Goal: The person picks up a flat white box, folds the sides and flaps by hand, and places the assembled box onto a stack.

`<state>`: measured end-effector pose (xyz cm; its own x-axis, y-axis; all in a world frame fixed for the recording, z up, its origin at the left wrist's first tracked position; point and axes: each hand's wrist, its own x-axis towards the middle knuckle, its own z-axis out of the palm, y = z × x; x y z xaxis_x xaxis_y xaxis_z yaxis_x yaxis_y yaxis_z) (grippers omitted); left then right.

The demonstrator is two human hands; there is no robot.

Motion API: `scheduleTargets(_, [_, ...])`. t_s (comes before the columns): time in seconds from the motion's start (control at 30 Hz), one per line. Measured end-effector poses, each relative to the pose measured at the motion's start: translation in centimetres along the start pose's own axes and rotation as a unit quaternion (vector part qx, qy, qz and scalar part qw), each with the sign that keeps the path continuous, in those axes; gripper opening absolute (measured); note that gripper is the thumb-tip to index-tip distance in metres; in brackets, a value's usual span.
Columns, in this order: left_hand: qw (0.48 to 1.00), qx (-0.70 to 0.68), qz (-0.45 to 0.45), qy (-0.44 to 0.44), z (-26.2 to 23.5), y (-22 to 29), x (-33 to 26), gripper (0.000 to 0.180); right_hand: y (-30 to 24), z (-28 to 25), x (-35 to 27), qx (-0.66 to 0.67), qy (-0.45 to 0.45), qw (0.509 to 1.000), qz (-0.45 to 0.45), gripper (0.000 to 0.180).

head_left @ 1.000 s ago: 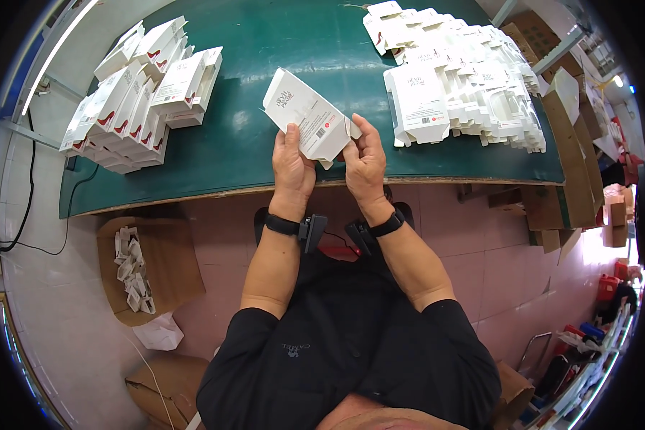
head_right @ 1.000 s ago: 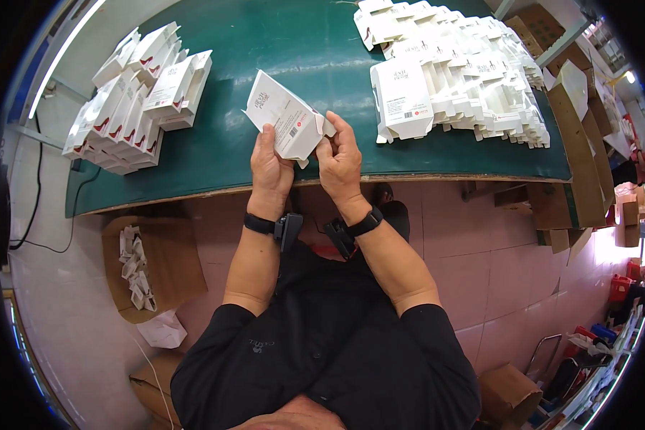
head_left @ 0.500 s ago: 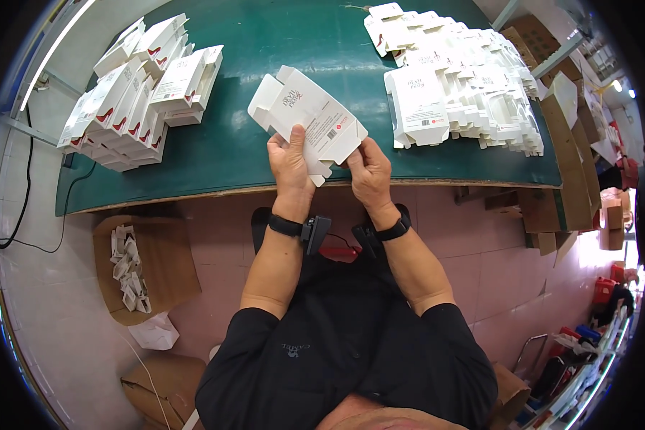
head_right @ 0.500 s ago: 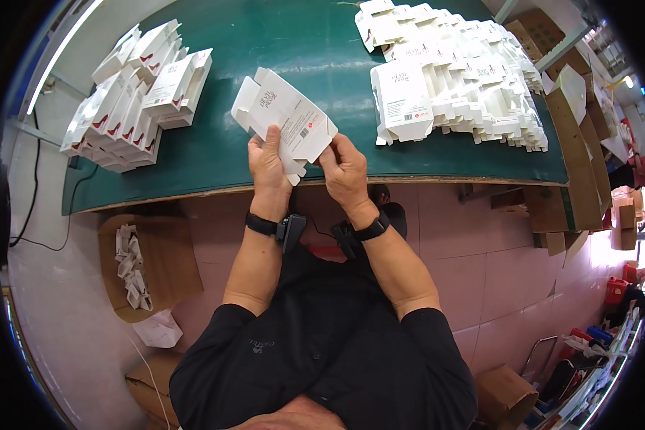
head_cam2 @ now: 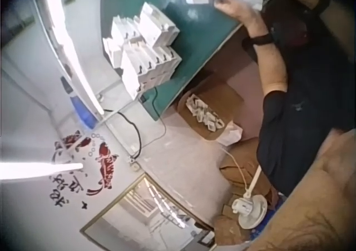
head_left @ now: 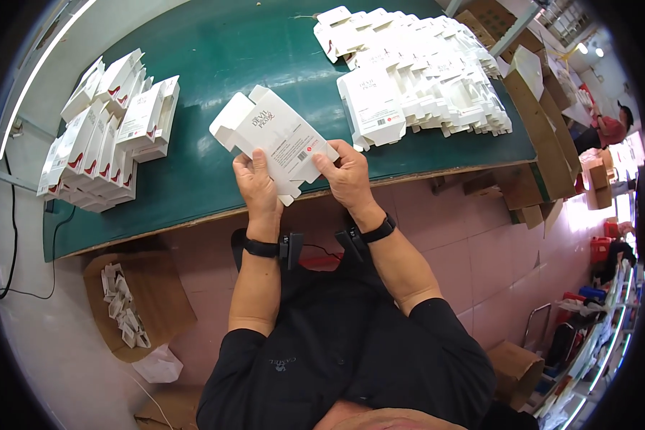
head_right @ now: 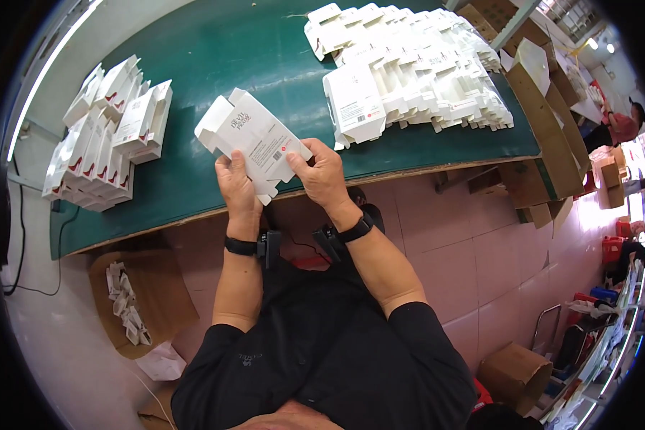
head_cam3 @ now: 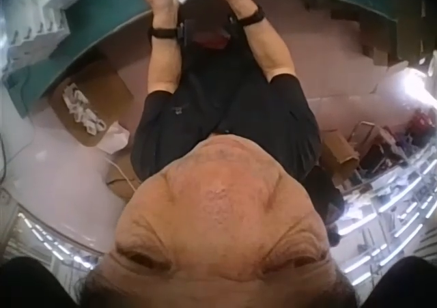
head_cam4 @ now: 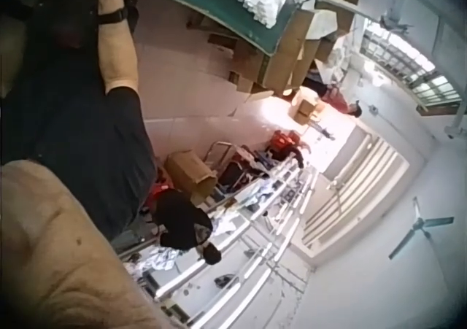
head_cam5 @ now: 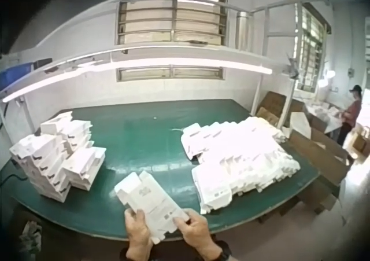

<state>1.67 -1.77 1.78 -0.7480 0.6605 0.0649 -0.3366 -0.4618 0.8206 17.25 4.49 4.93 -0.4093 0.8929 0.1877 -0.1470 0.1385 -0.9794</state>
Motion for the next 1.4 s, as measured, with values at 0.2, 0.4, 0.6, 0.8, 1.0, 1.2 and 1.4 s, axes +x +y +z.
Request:
scheduleTargets(0.2, [0.998,0.042,-0.023,-0.046,0.8,0.2,-0.4,0.045,0.3,-1.2,-0.1,-0.036,0.082,0.995,-0.04,0.015])
scheduleTargets(0.4, [0.941,0.301,0.112,-0.102,3.2,0.5,-1.2,0.055,-0.1,-2.9,0.4,-0.105,0.18,0.975,-0.075,0.016])
scheduleTargets(0.6, [0.828,0.429,0.213,-0.291,7.3,-1.6,0.2,0.054,0.2,-4.3,1.1,-0.152,0.227,0.957,-0.101,0.022])
scheduleTargets(0.8, [0.812,0.441,0.193,-0.33,9.0,-4.0,1.2,0.055,-0.5,-6.1,0.8,-0.123,0.247,0.953,-0.122,0.029])
scheduleTargets(1.0, [0.786,0.484,0.191,-0.335,10.5,-4.4,0.9,0.056,1.5,-8.6,0.2,-0.193,0.271,0.931,-0.15,0.024])
scheduleTargets(1.2, [0.768,0.509,0.199,-0.334,11.6,-5.5,0.9,0.056,2.8,-9.3,0.0,-0.164,0.301,0.927,-0.151,0.016])
scheduleTargets(1.4, [0.75,0.53,0.222,-0.327,13.2,-6.7,0.8,0.056,2.8,-9.6,-0.5,-0.101,0.287,0.944,-0.13,0.015])
